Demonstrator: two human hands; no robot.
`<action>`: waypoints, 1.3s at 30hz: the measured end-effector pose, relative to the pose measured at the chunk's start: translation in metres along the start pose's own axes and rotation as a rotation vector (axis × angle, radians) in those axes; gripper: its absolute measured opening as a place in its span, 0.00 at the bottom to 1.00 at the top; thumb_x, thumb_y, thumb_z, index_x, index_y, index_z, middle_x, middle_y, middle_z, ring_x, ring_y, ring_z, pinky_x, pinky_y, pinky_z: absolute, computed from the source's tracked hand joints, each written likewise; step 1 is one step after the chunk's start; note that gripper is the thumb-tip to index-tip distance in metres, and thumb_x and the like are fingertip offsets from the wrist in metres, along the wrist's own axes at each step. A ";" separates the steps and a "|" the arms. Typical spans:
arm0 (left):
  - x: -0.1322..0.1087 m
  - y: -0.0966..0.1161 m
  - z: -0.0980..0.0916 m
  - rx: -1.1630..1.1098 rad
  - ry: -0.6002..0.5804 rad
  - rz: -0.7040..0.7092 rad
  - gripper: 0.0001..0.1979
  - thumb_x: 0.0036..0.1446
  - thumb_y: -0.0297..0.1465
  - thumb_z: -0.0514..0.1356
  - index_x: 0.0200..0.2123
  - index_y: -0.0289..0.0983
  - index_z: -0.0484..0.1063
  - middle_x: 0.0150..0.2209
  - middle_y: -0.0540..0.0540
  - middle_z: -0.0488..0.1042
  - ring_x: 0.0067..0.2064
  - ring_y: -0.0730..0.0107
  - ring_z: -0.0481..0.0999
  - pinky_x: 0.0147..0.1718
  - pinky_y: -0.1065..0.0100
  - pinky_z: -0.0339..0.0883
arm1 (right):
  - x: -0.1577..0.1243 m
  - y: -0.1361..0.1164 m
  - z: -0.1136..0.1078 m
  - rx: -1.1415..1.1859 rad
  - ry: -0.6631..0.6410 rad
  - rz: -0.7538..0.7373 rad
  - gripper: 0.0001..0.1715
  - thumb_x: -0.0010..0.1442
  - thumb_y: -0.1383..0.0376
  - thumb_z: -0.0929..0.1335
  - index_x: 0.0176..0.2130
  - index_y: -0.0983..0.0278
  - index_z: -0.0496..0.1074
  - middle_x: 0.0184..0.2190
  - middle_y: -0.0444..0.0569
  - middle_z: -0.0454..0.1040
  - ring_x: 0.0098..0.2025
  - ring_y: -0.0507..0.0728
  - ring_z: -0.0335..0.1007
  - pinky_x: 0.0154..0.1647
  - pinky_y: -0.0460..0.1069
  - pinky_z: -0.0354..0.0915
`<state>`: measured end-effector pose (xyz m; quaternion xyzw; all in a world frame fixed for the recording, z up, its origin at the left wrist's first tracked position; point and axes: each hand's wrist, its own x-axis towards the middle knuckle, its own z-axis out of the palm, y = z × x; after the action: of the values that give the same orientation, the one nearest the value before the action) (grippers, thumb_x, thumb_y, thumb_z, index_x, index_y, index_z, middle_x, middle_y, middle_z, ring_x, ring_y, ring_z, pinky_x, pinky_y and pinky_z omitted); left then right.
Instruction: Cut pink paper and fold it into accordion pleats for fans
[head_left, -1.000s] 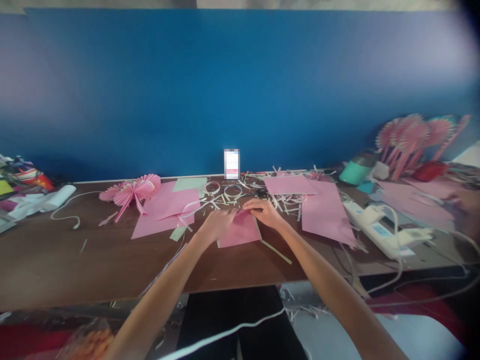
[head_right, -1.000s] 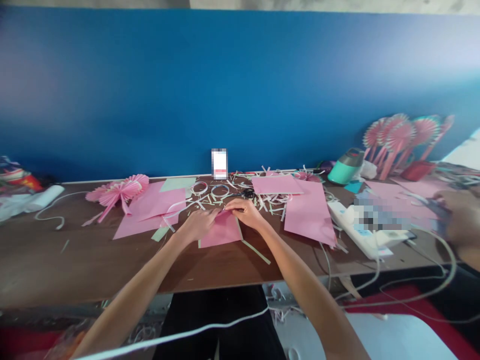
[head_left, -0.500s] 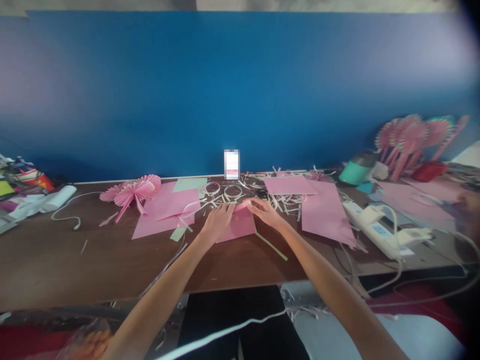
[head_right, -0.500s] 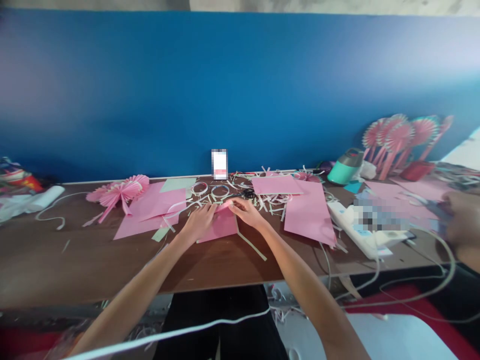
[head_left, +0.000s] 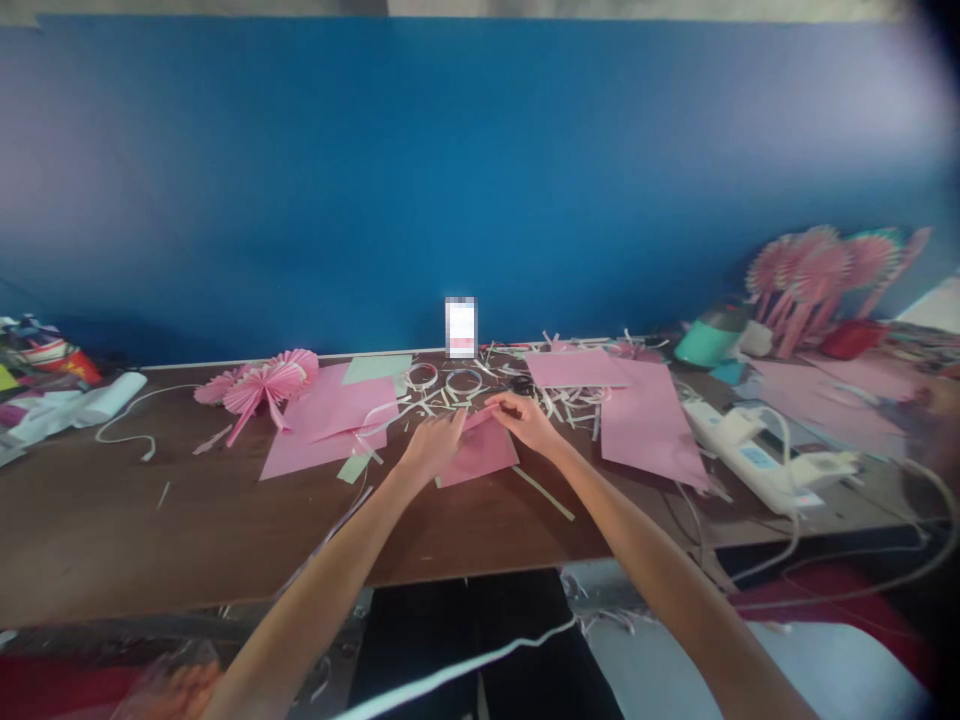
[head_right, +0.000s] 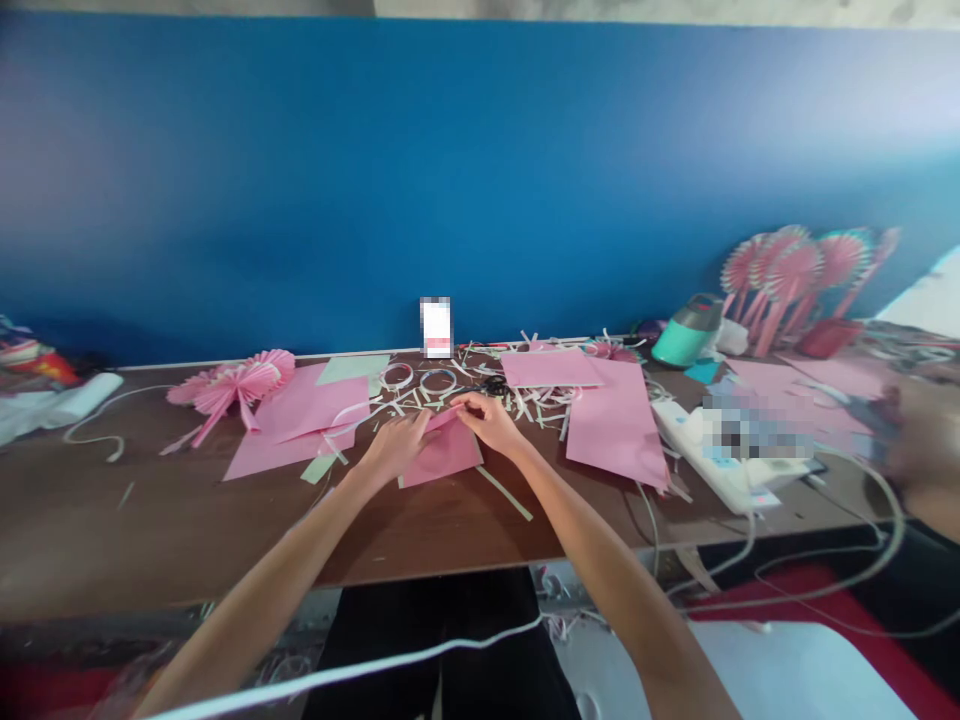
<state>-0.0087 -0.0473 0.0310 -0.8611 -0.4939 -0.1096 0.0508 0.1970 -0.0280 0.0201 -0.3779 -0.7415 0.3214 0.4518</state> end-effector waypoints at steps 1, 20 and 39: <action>0.000 0.000 -0.001 -0.001 -0.015 -0.009 0.16 0.63 0.40 0.46 0.48 0.37 0.61 0.40 0.41 0.73 0.40 0.60 0.74 0.38 0.64 0.64 | 0.000 0.000 -0.001 0.004 -0.003 0.000 0.17 0.59 0.57 0.63 0.43 0.64 0.72 0.34 0.49 0.75 0.35 0.55 0.69 0.35 0.48 0.63; -0.001 -0.001 -0.003 -0.112 -0.129 -0.052 0.19 0.65 0.40 0.39 0.49 0.40 0.62 0.36 0.42 0.75 0.36 0.58 0.76 0.34 0.65 0.62 | 0.000 -0.006 -0.002 -0.061 -0.027 -0.012 0.14 0.60 0.57 0.64 0.38 0.63 0.73 0.35 0.48 0.75 0.36 0.54 0.70 0.36 0.47 0.63; -0.003 -0.003 -0.010 -0.189 -0.175 0.017 0.18 0.64 0.38 0.39 0.47 0.40 0.65 0.37 0.44 0.75 0.39 0.60 0.75 0.36 0.67 0.63 | 0.000 -0.004 0.000 -0.117 -0.061 -0.036 0.15 0.60 0.57 0.62 0.36 0.62 0.73 0.35 0.47 0.76 0.38 0.55 0.70 0.39 0.48 0.63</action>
<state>-0.0138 -0.0500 0.0398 -0.8725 -0.4766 -0.0795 -0.0730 0.1959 -0.0303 0.0233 -0.3801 -0.7792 0.2807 0.4118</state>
